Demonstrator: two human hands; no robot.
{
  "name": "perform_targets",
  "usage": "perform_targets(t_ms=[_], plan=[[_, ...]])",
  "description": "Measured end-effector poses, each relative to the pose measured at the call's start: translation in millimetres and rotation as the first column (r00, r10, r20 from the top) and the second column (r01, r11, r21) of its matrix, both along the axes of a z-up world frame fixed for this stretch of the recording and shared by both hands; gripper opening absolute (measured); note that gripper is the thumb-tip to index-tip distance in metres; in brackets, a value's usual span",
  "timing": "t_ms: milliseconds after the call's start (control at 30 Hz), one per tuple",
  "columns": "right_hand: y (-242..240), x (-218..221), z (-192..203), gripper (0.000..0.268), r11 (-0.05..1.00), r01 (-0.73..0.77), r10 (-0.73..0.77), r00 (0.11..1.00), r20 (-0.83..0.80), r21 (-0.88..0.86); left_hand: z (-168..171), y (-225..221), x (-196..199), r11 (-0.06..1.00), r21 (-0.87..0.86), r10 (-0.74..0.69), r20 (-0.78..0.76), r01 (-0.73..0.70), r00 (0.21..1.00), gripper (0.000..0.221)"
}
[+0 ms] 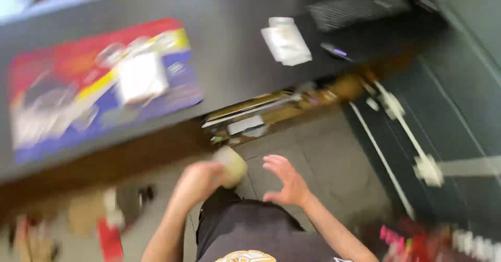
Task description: The person uses shears to cut a paper label into two pieces, places the pieces onto the side of a cardboard box, and then uses a tape dispenser to apply clear tape over the labels to secure them.
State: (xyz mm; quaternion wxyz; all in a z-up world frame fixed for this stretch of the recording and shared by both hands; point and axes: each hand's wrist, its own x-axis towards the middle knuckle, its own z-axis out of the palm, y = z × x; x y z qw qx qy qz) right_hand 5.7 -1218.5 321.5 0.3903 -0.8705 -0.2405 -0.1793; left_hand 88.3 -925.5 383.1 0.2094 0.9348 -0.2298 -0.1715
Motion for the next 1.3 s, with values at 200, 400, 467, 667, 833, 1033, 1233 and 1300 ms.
perform_targets(t_ms=[200, 400, 467, 667, 833, 1033, 1233, 1300], plan=[[27.1, 16.9, 5.2, 0.073, 0.782, -0.609, 0.623, 0.759, -0.189, 0.132, -6.6, 7.4, -121.5, 0.723, -0.562, 0.054, -0.534, -0.402, 0.844, 0.015], [97.8, 15.1, -19.3, 0.071, 0.592, -0.643, 0.800, 0.399, -0.447, 0.486, -45.7, 27.5, -200.8, 0.191, -0.677, 0.287, -0.654, -0.711, 0.700, 0.011], [119.7, 14.0, -37.7, 0.070, 0.588, -0.616, 0.802, 0.358, -0.479, 0.524, -68.8, 42.3, -214.1, 0.041, -0.650, 0.345, -0.704, -0.759, 0.621, 0.010], [222.6, 12.3, -75.5, 0.060, 0.517, -0.334, 0.856, 0.178, -0.486, 0.788, -72.8, 132.9, -248.3, -0.207, -0.699, 0.414, -0.696, -0.684, 0.587, 0.010], [363.2, -24.3, -73.5, 0.059, 0.243, -0.153, 0.965, -0.061, -0.255, 0.958, -101.4, 232.8, -294.9, -0.352, -0.741, 0.451, -0.670, -0.572, 0.589, 0.017], [514.0, -81.0, -48.4, 0.063, 0.149, -0.114, 0.943, -0.282, -0.176, 0.982, -93.6, 342.0, -362.6, -0.487, -0.736, 0.560, -0.676, -0.470, 0.479, 0.016], [632.1, -99.6, -51.4, 0.058, 0.131, -0.168, 0.841, -0.502, -0.199, 0.977, -105.0, 404.0, -411.0, -0.566, -0.741, 0.692, -0.665, -0.362, 0.280, 0.013], [675.9, -102.9, -45.0, 0.044, 0.143, -0.369, 0.811, -0.488, -0.323, 0.918, -113.6, 428.3, -420.6, -0.600, -0.724, 0.739, -0.665, -0.341, 0.109, 0.013]])
